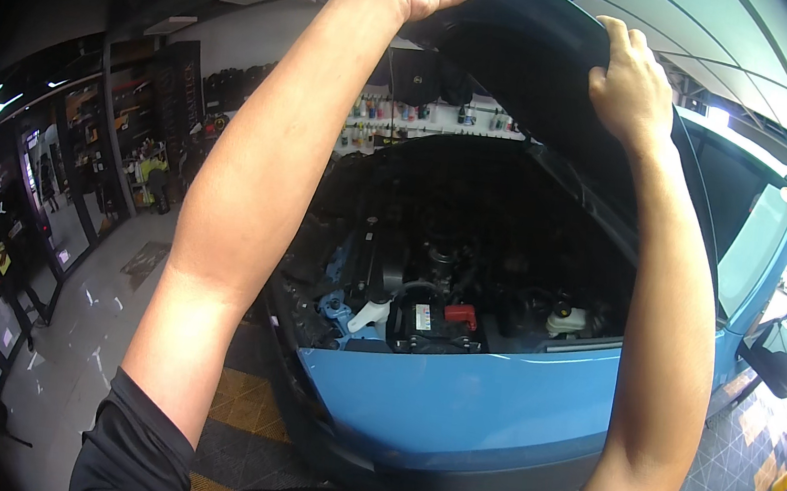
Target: The person applies a matte vinyl wrap to the front bumper and wheel arch of a light blue car, using a yellow squeegee and a small knife to smooth and trim the material. They then open the hood, remove the prop rod, and close the hood, finishing by smoothing the wrap along the hood edge.
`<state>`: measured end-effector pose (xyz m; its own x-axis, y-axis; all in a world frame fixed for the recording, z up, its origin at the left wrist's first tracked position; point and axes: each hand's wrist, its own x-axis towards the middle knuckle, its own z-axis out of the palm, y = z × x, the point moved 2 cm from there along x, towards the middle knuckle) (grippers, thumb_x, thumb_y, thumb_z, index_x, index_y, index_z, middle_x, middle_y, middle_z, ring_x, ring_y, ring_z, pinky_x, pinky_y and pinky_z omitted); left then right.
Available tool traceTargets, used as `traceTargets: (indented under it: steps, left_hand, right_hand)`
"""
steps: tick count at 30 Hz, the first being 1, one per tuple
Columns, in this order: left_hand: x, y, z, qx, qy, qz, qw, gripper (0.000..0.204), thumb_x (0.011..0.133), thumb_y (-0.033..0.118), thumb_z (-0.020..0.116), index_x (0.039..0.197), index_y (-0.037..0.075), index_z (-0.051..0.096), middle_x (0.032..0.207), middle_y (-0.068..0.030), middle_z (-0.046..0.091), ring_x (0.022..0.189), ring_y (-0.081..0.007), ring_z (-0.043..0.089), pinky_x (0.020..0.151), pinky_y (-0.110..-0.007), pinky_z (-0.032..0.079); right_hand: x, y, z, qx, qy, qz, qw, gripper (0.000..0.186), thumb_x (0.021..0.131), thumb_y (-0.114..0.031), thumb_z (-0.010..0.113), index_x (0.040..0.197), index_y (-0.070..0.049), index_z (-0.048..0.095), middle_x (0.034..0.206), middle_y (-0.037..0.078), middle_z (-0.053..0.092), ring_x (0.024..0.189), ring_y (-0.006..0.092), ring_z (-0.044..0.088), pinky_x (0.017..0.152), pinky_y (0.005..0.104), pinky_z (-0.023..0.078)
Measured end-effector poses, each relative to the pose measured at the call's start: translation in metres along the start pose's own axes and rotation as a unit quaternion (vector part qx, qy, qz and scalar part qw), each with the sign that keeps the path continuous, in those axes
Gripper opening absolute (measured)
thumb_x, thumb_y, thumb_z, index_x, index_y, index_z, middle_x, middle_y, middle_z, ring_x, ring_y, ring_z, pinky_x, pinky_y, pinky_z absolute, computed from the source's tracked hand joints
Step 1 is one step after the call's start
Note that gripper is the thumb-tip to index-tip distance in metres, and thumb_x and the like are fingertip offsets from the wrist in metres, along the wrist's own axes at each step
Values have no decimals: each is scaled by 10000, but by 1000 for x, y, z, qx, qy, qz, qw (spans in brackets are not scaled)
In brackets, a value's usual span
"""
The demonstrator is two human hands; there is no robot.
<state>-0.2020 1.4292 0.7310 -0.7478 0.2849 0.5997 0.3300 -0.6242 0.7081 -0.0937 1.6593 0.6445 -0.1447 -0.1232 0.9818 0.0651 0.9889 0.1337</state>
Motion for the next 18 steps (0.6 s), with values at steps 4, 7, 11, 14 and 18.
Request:
traceTargets:
  steps: [4,7,11,14,18]
  left_hand:
    - [-2,-2,4,-19,-2,21,1000,181,943,100,702,1070,4,616,1007,-167,673,891,-292,702,745,-374,634]
    - [-2,-3,3,7,34,20,999,154,945,121,708,1020,4,644,957,-135,693,860,-258,708,698,-336,622]
    - [-2,-10,-2,47,25,63,997,107,941,154,724,924,55,688,861,-71,705,827,-198,708,603,-264,554]
    - [-3,-17,-3,12,3,95,995,114,951,167,713,908,66,682,839,-53,700,808,-183,701,604,-253,531]
    - [-6,-26,7,-114,34,82,990,90,926,152,694,868,87,667,812,-30,681,759,-161,676,628,-251,502]
  right_hand:
    - [2,2,-1,11,-14,-9,1000,599,827,-101,555,1420,-140,481,1285,209,584,1177,403,603,1002,496,492]
    - [2,3,-2,19,-27,-5,999,605,827,-96,550,1427,-140,479,1297,221,578,1186,410,599,1013,497,489]
    - [1,2,-3,15,-36,8,999,625,821,-86,554,1439,-146,476,1307,227,574,1198,413,597,1029,492,487]
    - [1,1,-3,9,-26,1,1000,619,821,-92,561,1432,-150,479,1293,224,578,1186,412,602,1020,493,491]
    - [0,2,-1,-6,-9,-8,1000,607,822,-108,576,1419,-161,481,1260,209,588,1166,410,607,999,498,498]
